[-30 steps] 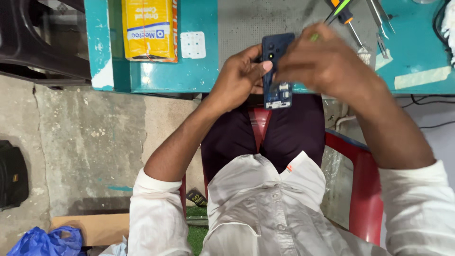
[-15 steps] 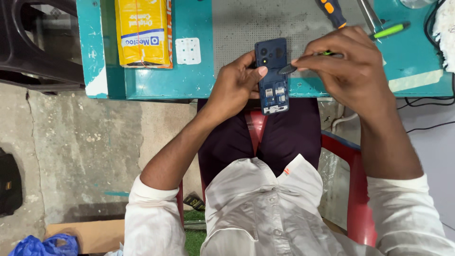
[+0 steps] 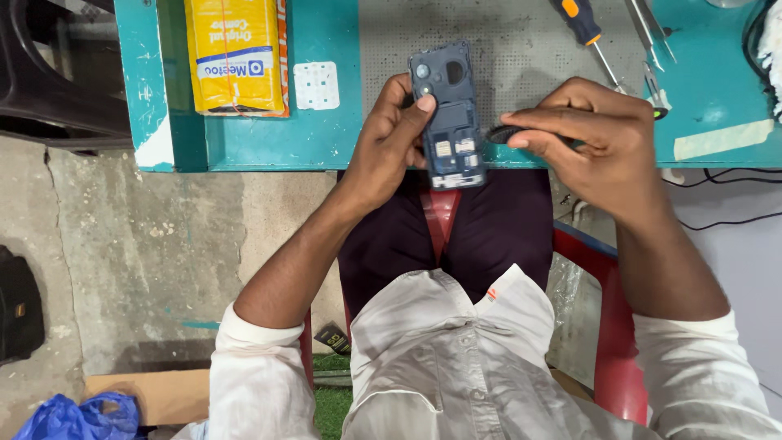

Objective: The person disassembles a smartphone by removing the back cover and unscrewing internal components. They use a screwdriver to remove screws and a spray bottle to clean the interior before reassembling the device.

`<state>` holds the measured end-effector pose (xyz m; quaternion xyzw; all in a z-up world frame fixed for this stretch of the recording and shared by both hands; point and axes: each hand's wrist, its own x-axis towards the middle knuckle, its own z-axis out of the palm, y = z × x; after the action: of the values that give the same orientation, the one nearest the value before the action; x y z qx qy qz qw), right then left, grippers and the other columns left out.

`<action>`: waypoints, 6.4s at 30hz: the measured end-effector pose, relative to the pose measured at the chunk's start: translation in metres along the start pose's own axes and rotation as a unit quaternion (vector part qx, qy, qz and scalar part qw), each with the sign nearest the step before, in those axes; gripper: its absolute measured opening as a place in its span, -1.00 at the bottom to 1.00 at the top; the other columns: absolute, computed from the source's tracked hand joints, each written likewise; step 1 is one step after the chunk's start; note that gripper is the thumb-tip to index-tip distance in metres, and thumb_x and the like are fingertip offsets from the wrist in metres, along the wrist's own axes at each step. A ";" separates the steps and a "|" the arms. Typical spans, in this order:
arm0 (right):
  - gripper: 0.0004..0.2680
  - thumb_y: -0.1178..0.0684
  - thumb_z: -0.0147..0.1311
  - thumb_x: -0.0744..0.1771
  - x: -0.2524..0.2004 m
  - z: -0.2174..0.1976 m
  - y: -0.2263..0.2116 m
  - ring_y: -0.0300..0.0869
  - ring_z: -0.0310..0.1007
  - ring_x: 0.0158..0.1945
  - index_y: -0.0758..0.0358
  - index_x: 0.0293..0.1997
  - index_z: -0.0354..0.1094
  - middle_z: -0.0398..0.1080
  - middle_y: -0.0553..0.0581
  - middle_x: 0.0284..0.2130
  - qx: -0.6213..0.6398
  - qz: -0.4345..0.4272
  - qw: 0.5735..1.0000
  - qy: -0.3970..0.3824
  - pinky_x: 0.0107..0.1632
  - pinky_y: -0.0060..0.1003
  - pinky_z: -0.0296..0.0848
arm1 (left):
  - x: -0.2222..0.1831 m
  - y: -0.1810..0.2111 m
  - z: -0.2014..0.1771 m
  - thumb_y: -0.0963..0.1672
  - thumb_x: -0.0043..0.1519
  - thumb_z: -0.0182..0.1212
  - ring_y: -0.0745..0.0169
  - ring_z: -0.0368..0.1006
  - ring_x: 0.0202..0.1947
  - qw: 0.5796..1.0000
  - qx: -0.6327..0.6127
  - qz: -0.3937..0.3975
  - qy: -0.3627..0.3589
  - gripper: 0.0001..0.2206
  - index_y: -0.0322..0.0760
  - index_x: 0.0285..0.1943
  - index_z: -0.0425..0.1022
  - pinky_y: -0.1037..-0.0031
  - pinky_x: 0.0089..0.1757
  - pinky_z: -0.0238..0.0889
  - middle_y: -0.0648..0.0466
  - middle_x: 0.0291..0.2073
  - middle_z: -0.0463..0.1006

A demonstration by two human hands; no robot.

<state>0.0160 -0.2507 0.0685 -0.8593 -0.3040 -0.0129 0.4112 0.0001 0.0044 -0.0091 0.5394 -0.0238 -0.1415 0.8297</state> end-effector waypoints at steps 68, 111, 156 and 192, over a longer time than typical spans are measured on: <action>-0.75 -0.05 0.50 0.29 -0.013 0.041 0.038 -0.17 0.50 -0.32 0.28 -0.12 0.56 0.55 0.06 -0.33 -0.137 -0.159 0.969 0.129 -0.30 -0.30 0.29 | -0.011 -0.003 0.006 -0.19 0.50 0.04 0.40 0.56 0.04 0.998 0.015 0.053 -0.022 -0.64 -0.48 0.42 0.13 0.52 0.04 0.52 -0.09 0.05 0.60; -0.78 -0.07 0.48 0.25 -0.011 0.040 0.035 -0.25 0.45 -0.45 0.23 -0.36 0.55 0.50 0.00 -0.49 -0.129 -0.237 0.957 0.109 -0.33 -0.31 0.27 | -0.012 -0.004 -0.005 -0.20 0.51 0.08 0.40 0.48 0.13 0.995 -0.019 0.043 -0.086 -0.70 -0.43 0.37 0.22 0.47 0.14 0.44 -0.01 0.09 0.53; -0.67 0.47 0.17 0.32 0.007 0.025 0.023 -0.04 0.45 0.13 0.32 0.19 0.48 0.47 0.14 0.10 -0.242 -0.100 0.959 0.111 0.10 -0.19 0.45 | -0.008 0.005 0.012 -0.23 0.44 0.08 0.32 0.55 0.07 0.999 -0.014 0.036 -0.002 -0.62 -0.47 0.38 0.10 0.46 0.09 0.50 -0.10 0.08 0.57; -0.54 0.35 0.15 0.52 0.037 -0.012 0.029 -0.04 0.48 0.03 0.00 0.56 0.02 0.35 0.29 0.07 -0.025 -0.136 0.972 0.188 0.09 -0.18 0.60 | -0.007 0.005 0.009 -0.21 0.44 0.09 0.40 0.56 -0.05 1.000 0.007 0.012 -0.002 -0.70 -0.48 0.30 0.22 0.51 -0.02 0.50 -0.05 -0.04 0.63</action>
<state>0.0645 -0.2539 0.0668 -0.8021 -0.3347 -0.2378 0.4337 -0.0071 -0.0001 -0.0004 0.5450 -0.0330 -0.1327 0.8272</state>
